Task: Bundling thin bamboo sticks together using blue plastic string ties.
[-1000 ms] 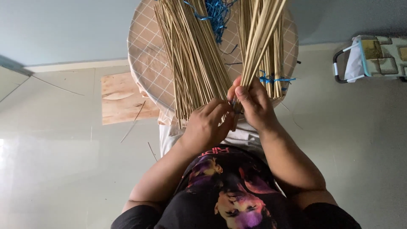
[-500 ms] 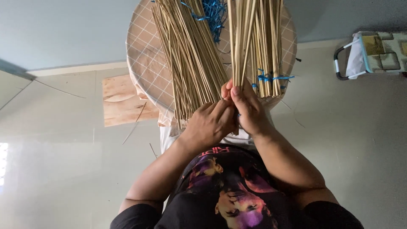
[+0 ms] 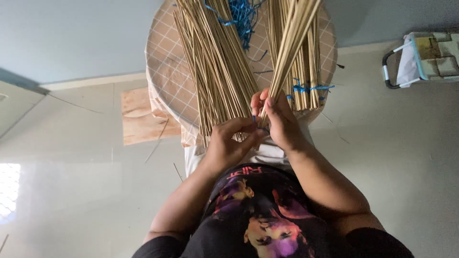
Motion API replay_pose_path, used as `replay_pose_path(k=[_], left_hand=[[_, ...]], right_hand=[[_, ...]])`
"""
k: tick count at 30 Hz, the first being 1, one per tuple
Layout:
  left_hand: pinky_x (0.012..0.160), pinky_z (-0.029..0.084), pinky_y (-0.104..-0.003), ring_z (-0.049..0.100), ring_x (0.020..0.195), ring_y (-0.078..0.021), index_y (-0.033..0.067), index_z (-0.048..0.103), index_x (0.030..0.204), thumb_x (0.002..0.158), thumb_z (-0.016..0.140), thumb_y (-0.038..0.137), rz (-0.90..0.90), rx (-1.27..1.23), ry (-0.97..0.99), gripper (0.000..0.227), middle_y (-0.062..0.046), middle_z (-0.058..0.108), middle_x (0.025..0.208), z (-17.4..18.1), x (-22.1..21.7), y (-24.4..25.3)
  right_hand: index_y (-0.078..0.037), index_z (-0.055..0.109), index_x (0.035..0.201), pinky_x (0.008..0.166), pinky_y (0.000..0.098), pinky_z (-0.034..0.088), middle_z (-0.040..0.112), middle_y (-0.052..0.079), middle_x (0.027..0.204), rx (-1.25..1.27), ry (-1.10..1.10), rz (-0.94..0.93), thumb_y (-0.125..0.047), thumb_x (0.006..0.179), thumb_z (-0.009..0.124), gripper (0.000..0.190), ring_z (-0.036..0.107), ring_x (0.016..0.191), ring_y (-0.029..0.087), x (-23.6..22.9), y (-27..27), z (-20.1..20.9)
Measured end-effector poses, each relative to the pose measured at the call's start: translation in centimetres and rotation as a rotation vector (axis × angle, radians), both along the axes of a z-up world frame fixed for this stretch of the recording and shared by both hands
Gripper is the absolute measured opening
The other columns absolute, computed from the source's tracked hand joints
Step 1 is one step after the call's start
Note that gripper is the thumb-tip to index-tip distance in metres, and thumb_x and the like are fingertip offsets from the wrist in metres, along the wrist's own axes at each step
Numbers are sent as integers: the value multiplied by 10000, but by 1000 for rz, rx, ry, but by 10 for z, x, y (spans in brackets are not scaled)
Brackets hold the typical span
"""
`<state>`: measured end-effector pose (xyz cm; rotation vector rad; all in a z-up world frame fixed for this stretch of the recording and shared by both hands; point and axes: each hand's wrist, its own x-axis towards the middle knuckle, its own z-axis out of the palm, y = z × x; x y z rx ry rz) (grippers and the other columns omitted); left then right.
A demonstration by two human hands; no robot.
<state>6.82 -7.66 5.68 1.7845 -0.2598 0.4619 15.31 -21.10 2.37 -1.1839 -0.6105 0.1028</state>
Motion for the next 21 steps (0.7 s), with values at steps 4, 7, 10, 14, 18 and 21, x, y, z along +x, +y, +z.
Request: replay_pose_path(k=[4, 7, 10, 14, 18, 21], left_hand=[[768, 600, -342, 790, 769, -224, 114, 788, 1025, 847, 846, 151, 48, -34, 62, 191, -54, 798, 790, -21, 2, 7], [744, 607, -353, 796, 773, -270, 105, 806, 971, 851, 851, 166, 125, -26, 25, 142, -90, 796, 782, -13, 1, 4], [646, 603, -369, 780, 742, -297, 87, 792, 945, 857, 818, 134, 194, 124, -150, 102, -103, 786, 806, -6, 0, 3], [640, 617, -383, 768, 733, -328, 42, 770, 871, 880, 737, 61, 188, 441, -316, 39, -143, 771, 832, -15, 1, 3], [628, 621, -380, 758, 720, -317, 14, 757, 886, 879, 710, 21, 154, 664, -437, 48, -162, 746, 833, -6, -1, 10], [583, 580, -360, 705, 662, -300, 13, 676, 855, 903, 679, 60, 114, 815, -493, 67, -147, 681, 793, -16, 3, 16]], right_hand=[[-24, 507, 1142, 699, 301, 448, 611, 158, 943, -87, -39, 15, -364, 1078, 485, 346, 575, 784, 183, 4, -16, 5], [-47, 485, 1122, 519, 236, 395, 675, 179, 919, -84, -8, 76, -272, 1074, 521, 233, 484, 569, 124, 7, -24, 9], [-52, 465, 1123, 451, 231, 364, 702, 182, 866, -135, -109, 83, -220, 1092, 475, 171, 446, 483, 122, 11, -22, 20], [-31, 557, 1106, 423, 250, 380, 699, 134, 763, -321, -310, 100, -203, 1089, 472, 193, 454, 440, 150, 17, -18, 32], [-38, 590, 1061, 471, 266, 388, 703, 110, 734, -422, -289, 120, -199, 1086, 472, 201, 460, 479, 158, 13, -19, 33], [-53, 618, 1066, 517, 284, 405, 707, 116, 761, -449, -254, 95, -245, 1091, 486, 235, 482, 533, 165, 14, -18, 22]])
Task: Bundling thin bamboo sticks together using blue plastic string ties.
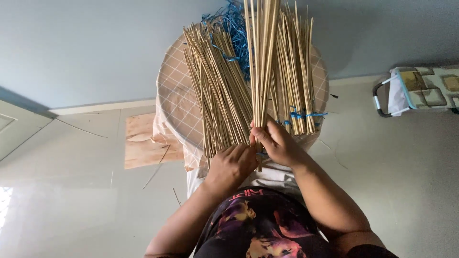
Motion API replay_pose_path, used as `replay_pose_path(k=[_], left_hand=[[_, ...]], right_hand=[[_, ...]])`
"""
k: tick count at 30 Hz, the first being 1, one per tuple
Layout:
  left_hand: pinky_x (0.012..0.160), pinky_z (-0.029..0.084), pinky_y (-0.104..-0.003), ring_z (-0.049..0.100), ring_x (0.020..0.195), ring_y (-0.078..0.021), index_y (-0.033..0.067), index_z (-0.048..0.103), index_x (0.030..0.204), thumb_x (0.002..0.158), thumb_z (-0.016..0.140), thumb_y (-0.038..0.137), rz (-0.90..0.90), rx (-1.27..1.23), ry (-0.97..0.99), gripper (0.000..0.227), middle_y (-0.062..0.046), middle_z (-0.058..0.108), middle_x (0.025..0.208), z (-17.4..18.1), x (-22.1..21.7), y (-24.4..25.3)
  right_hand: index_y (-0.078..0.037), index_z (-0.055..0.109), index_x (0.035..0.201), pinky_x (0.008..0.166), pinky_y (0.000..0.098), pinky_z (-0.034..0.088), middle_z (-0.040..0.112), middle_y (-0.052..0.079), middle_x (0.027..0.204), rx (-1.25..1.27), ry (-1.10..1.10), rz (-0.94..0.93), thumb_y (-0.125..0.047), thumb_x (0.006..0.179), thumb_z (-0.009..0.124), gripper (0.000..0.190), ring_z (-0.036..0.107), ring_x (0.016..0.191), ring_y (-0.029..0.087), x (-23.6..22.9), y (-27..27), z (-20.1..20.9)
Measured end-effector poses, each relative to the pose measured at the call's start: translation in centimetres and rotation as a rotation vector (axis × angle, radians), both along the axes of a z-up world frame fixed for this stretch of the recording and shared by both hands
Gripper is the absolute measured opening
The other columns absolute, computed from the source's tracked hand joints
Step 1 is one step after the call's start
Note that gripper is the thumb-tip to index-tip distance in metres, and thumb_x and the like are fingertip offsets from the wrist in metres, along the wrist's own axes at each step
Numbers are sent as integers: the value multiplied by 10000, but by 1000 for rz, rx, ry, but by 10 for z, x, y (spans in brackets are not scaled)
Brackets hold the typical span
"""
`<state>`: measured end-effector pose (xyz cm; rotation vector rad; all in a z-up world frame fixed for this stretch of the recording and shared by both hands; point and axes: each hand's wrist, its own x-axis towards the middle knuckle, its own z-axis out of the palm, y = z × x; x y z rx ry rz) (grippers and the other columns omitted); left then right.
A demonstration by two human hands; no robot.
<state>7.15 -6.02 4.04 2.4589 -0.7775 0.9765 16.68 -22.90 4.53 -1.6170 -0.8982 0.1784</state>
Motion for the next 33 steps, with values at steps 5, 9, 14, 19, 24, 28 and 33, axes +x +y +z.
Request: replay_pose_path(k=[5, 9, 14, 19, 24, 28, 33], left_hand=[[638, 558, -365, 664, 669, -304, 16, 597, 854, 921, 614, 113, -75, 54, -26, 119, -127, 593, 792, 10, 10, 8], [624, 543, -395, 646, 673, -352, 10, 543, 839, 871, 620, 72, -136, -124, 93, 103, -129, 545, 770, -5, 14, 8], [674, 466, -375, 538, 762, -260, 80, 509, 957, 909, 501, 123, -364, -789, 709, 65, -54, 468, 840, -31, 6, 9], [719, 538, -340, 633, 747, -216, 28, 557, 940, 935, 474, 152, -723, -1952, 1345, 150, -87, 572, 792, -60, 2, -14], [772, 540, -424, 648, 871, -291, 111, 586, 1076, 855, 487, 273, -971, -2095, 1320, 291, -117, 568, 961, -94, 3, -15], [859, 543, -365, 664, 993, -236, 68, 583, 1122, 823, 535, 283, -978, -2174, 1237, 371, -90, 604, 1088, -62, -8, -28], [870, 448, -368, 548, 959, -240, 171, 442, 961, 1018, 354, 106, -171, -1577, 519, 123, -66, 502, 1020, -39, -14, -33]], right_hand=[[-51, 608, 1117, 609, 322, 409, 698, 140, 836, 11, 75, -53, -319, 1100, 482, 296, 495, 653, 178, -2, 3, -7], [-69, 555, 1125, 474, 246, 373, 683, 143, 868, 163, 163, 40, -299, 1091, 454, 253, 429, 523, 98, 6, -3, -29], [-89, 476, 1129, 410, 216, 358, 621, 177, 890, 346, 365, 174, -313, 1079, 461, 230, 420, 470, 112, -12, -10, -17], [-71, 451, 1102, 382, 215, 344, 610, 204, 861, 409, 342, 189, -309, 1078, 458, 239, 427, 437, 125, -5, -10, -21], [-109, 412, 1143, 452, 203, 392, 614, 199, 875, 524, 283, 53, -300, 1080, 457, 207, 457, 521, 135, -7, -15, -33], [-125, 380, 1159, 505, 202, 440, 594, 202, 927, 613, 308, -26, -346, 1082, 451, 244, 466, 590, 133, -21, -9, -22], [-129, 368, 1124, 441, 193, 341, 584, 181, 872, 482, 105, -145, -322, 1097, 413, 201, 410, 518, 120, -6, -14, -31]])
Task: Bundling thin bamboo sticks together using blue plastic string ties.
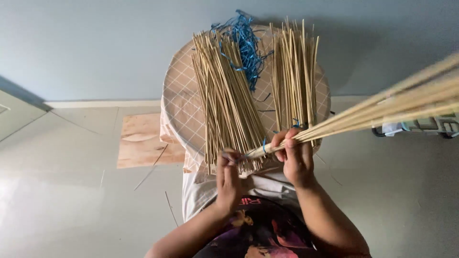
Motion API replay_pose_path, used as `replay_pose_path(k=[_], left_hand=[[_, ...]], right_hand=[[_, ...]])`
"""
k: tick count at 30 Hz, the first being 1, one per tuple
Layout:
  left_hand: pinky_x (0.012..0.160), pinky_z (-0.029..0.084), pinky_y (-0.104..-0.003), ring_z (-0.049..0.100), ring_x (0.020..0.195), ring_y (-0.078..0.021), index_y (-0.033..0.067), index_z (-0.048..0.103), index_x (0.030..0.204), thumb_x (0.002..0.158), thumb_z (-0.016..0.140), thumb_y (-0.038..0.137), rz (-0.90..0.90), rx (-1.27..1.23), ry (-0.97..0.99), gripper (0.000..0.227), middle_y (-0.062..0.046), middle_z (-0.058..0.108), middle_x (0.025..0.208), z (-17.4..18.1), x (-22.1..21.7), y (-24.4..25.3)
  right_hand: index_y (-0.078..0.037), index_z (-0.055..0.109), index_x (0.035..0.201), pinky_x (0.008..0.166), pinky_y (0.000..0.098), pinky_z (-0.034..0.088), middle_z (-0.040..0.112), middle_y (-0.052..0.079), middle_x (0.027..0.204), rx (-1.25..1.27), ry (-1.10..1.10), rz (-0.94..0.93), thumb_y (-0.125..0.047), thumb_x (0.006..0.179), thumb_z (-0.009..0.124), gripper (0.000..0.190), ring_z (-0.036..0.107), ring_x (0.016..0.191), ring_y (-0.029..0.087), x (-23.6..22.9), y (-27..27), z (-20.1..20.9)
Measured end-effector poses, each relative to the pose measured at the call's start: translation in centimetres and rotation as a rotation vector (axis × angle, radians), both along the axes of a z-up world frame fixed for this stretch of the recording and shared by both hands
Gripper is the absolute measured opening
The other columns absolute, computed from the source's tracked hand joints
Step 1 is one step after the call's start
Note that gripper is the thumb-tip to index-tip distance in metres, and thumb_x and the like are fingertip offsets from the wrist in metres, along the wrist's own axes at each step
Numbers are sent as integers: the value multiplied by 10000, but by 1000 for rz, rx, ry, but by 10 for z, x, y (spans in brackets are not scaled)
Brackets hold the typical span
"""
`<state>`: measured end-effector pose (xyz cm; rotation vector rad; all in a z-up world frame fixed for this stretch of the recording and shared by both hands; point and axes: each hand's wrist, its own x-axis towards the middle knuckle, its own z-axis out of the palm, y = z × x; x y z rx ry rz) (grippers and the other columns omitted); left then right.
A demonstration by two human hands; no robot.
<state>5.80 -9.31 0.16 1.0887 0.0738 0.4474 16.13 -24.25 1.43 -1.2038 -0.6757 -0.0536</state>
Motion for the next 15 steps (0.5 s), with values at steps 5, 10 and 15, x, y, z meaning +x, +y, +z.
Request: replay_pose_path(k=[5, 10, 15], left_hand=[[1028, 472, -448, 657, 1050, -266, 148, 440, 1042, 1064, 337, 147, 43, -238, -55, 105, -96, 618, 989, -11, 10, 21], [655, 543, -383, 382, 535, -121, 175, 406, 1048, 1014, 418, 149, -212, -733, 56, 44, 75, 268, 654, -34, 24, 37], [456, 298, -218, 283, 495, -67, 187, 426, 995, 1024, 425, 168, -89, -584, 216, 34, 87, 225, 668, -33, 5, 62]], right_hand=[[-125, 422, 1087, 379, 204, 314, 606, 155, 765, -89, 91, 152, -316, 1079, 441, 191, 393, 442, 109, -10, -2, 0], [-157, 431, 1095, 328, 206, 294, 591, 134, 738, 10, 197, 200, -382, 1059, 441, 228, 348, 387, 102, -8, 3, -1], [-195, 466, 1012, 373, 214, 278, 619, 123, 752, -195, 91, -14, -392, 1064, 443, 204, 387, 439, 133, 29, -16, 46]])
